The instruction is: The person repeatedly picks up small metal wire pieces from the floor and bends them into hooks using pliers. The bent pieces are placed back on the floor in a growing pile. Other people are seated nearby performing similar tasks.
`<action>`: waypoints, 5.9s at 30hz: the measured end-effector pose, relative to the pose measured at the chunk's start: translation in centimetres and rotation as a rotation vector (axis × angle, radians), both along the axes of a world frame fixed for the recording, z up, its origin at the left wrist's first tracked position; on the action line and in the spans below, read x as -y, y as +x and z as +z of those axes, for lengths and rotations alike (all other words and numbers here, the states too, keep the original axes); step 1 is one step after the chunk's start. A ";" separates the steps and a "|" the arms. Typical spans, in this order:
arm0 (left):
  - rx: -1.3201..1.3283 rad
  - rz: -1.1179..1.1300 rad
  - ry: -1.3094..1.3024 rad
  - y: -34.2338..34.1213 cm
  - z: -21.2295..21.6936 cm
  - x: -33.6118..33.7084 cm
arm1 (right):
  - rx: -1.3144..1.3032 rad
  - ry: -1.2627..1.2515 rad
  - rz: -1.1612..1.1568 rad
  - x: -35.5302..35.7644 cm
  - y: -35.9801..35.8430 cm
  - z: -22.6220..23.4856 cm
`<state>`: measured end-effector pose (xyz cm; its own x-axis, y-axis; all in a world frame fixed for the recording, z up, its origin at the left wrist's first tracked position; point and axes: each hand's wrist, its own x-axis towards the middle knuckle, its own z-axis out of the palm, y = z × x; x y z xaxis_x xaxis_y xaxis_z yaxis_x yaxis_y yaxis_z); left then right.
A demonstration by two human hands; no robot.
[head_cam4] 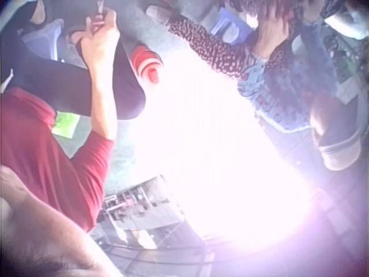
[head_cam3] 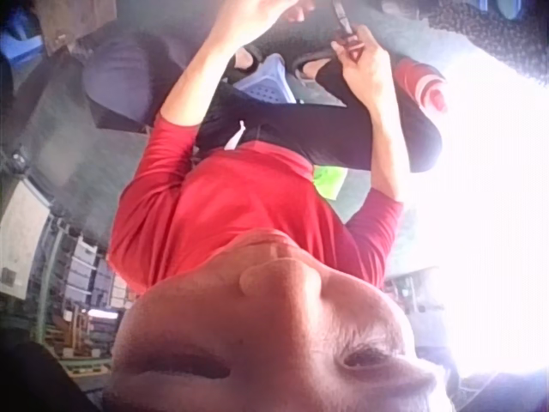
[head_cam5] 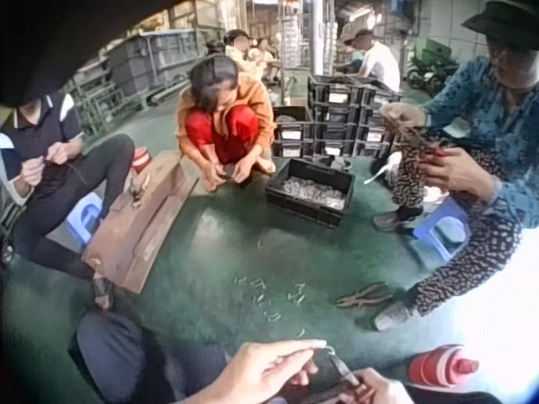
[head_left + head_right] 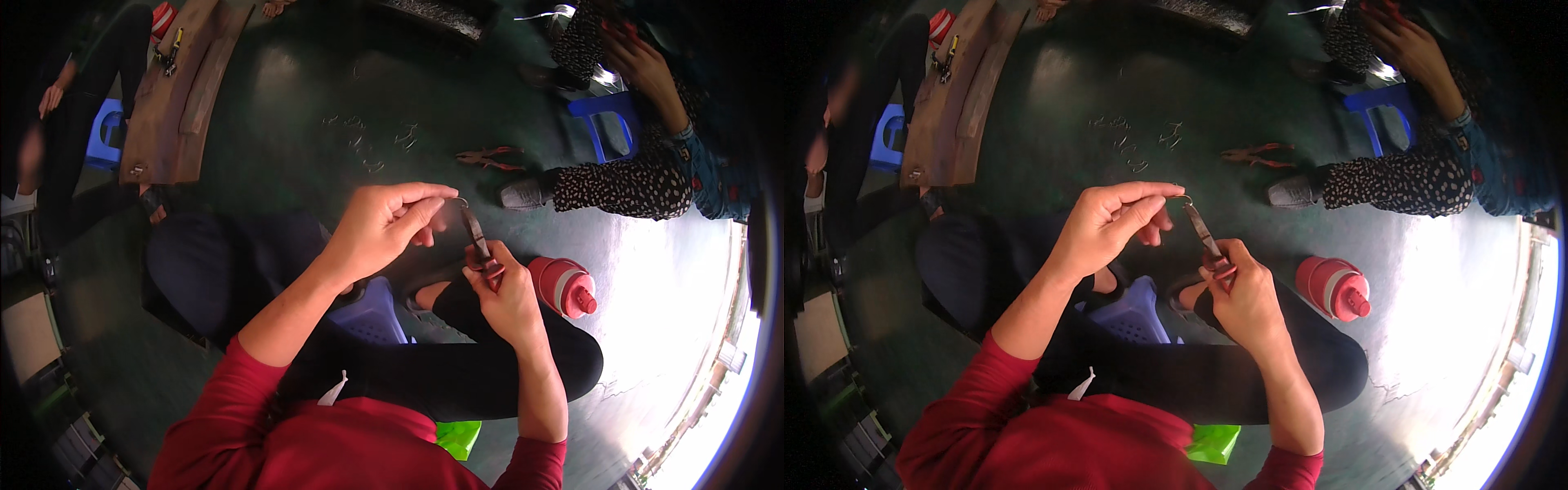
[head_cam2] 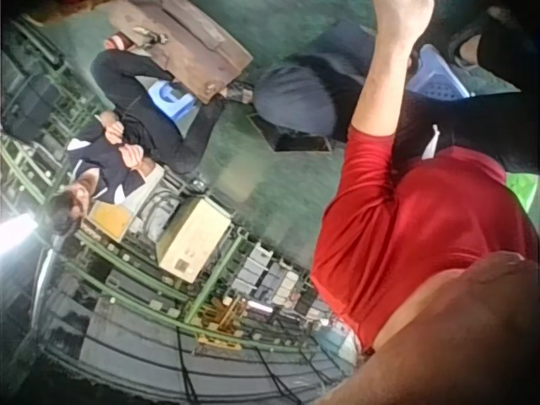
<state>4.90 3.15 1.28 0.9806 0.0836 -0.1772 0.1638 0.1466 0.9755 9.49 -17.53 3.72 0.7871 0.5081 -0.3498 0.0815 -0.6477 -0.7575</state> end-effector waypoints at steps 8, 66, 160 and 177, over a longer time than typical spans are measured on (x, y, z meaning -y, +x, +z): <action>-0.060 -0.045 -0.066 -0.1 0.2 0.4 | 0.092 -0.024 0.066 0.8 0.0 -0.5; 0.003 0.137 0.035 0.9 -2.3 -0.9 | 0.379 -0.201 0.224 0.4 -0.8 -1.9; -0.380 -0.024 0.667 6.7 -26.4 2.1 | 0.430 -0.942 0.392 5.7 4.7 3.4; 0.258 -0.271 1.139 16.9 -33.3 13.9 | 0.234 -0.841 0.340 8.4 3.2 2.4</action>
<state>21.78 -10.75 -32.05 0.9863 -0.1498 0.0691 -0.1635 -0.8313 0.5313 12.66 -25.90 6.12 0.7396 0.3760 -0.5582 0.4584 -0.8887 0.0087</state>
